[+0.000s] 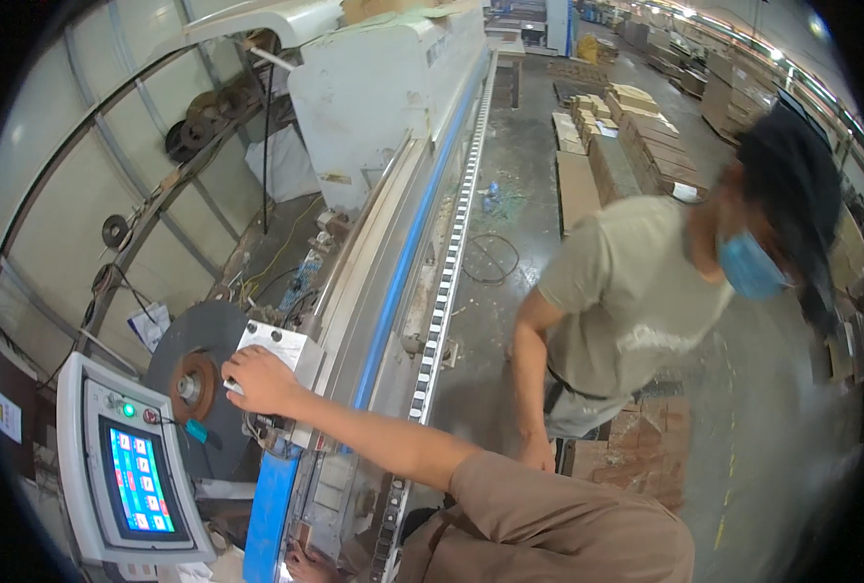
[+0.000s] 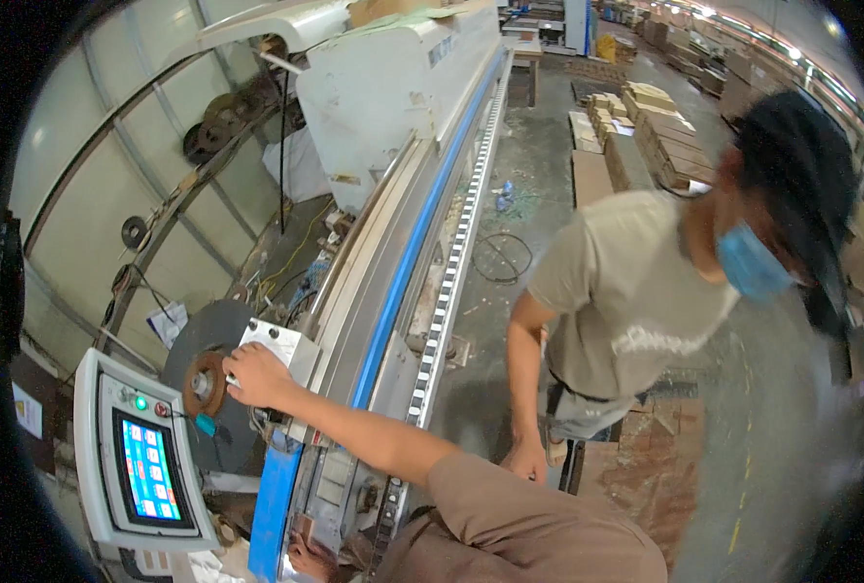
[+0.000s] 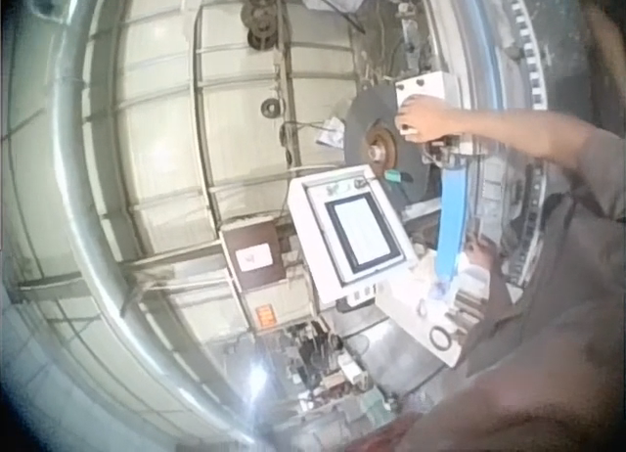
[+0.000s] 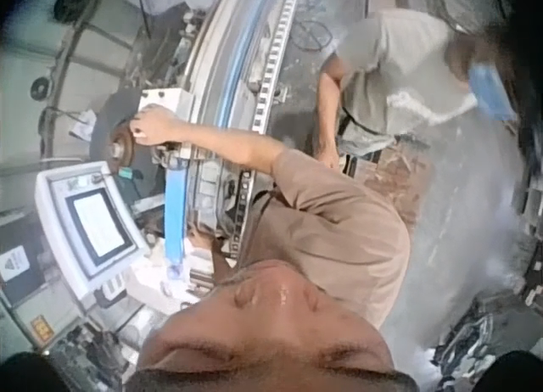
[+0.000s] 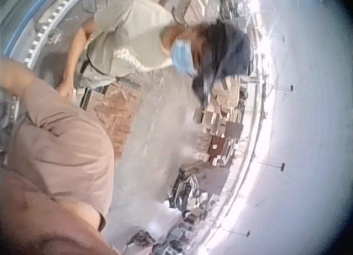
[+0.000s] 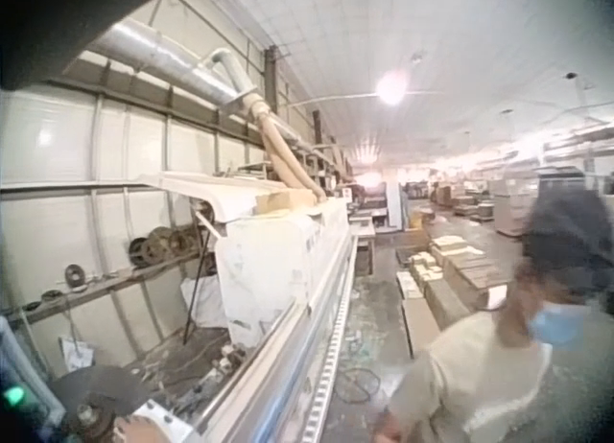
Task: Operating an industrial edge banding machine, processing wooden boards, and replacing a roll of edge banding tape.
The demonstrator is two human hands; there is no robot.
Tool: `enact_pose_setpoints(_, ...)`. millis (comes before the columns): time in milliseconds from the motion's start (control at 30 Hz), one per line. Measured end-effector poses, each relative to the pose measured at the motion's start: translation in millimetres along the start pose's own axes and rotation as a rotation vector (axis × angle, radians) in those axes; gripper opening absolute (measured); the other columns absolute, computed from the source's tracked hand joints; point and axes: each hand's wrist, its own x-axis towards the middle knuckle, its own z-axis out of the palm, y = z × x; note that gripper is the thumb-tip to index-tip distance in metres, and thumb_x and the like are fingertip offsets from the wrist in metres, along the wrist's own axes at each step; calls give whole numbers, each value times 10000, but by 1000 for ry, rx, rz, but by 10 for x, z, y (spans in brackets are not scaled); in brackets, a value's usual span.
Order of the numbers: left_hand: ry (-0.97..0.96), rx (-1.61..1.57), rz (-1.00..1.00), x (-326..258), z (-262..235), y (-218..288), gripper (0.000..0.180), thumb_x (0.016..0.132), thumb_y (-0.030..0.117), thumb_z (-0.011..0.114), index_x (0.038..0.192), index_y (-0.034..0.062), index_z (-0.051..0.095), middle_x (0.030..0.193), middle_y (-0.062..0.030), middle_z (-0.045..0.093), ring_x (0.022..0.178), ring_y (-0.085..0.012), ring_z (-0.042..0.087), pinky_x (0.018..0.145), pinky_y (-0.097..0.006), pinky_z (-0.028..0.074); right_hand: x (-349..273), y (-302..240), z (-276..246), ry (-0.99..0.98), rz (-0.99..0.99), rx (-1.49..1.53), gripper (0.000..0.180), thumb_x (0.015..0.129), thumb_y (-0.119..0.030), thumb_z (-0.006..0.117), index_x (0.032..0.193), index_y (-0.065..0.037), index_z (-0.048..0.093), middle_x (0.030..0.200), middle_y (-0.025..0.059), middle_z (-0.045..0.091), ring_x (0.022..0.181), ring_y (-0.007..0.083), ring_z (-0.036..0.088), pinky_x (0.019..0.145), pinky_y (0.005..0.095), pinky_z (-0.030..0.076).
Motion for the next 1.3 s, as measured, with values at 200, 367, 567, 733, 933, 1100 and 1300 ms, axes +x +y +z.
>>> enact_pose_setpoints(200, -148, 46, -208, -45, 113, 0, 392, 1083, 333, 562, 1426, 167, 655, 1170, -176, 556, 1141, -417, 533, 1005, -590, 375, 24, -3, -32, 24, -21, -24, 327, 849, -299, 779, 1085, -86, 701, 1130, 143, 707, 1194, 361, 632, 1086, 463, 471)
enact_pose_setpoints(367, -74, -105, -162, -268, 30, -220, 450, 1036, 341, 645, 1452, 171, 625, 1174, -182, 582, 1122, -418, 560, 971, -579, 410, -33, -91, 150, 59, -75, -1, 319, 838, -303, 779, 1070, -91, 722, 1102, 143, 725, 1139, 359, 661, 1056, 477, 488)
enact_pose_setpoints(567, 51, -156, -151, -217, 49, -69, 453, 875, 139, 731, 1326, 111, 692, 1252, -186, 682, 1202, -410, 587, 1025, -574, 423, -12, -79, 65, 52, -98, -2, 349, 825, -317, 785, 1061, -62, 758, 1068, 168, 750, 1066, 375, 694, 988, 497, 520)
enact_pose_setpoints(733, -73, -78, -322, -38, -59, 100, 440, 914, 188, 721, 1354, 198, 710, 1248, -184, 627, 1199, -414, 544, 1068, -580, 373, 83, 9, 74, -62, -141, -92, 331, 922, -298, 761, 1146, -56, 746, 1171, 168, 755, 1128, 373, 697, 1012, 466, 532)
enact_pose_setpoints(933, -94, -101, -360, -23, -148, 7, 525, 888, 203, 732, 1407, 254, 678, 1211, -123, 598, 1180, -378, 549, 1038, -561, 412, 101, -78, 98, -116, -60, -144, 374, 980, -366, 749, 1217, -78, 727, 1211, 156, 738, 1144, 360, 684, 986, 432, 522)
enact_pose_setpoints(1100, -102, -109, -395, -204, -126, -104, 530, 900, 201, 713, 1425, 253, 663, 1260, -129, 596, 1196, -375, 544, 1055, -574, 407, 84, -260, 171, -230, 58, -75, 383, 1028, -326, 731, 1282, -40, 704, 1263, 145, 723, 1225, 287, 662, 1079, 370, 472)
enact_pose_setpoints(1300, -168, -120, -426, -143, -113, -31, 480, 914, 223, 698, 1393, 221, 680, 1384, -111, 588, 1345, -388, 496, 1136, -584, 389, 109, 101, 81, -245, 74, -156, 394, 1045, -316, 708, 1322, -36, 691, 1340, 141, 699, 1269, 275, 627, 1117, 375, 438)
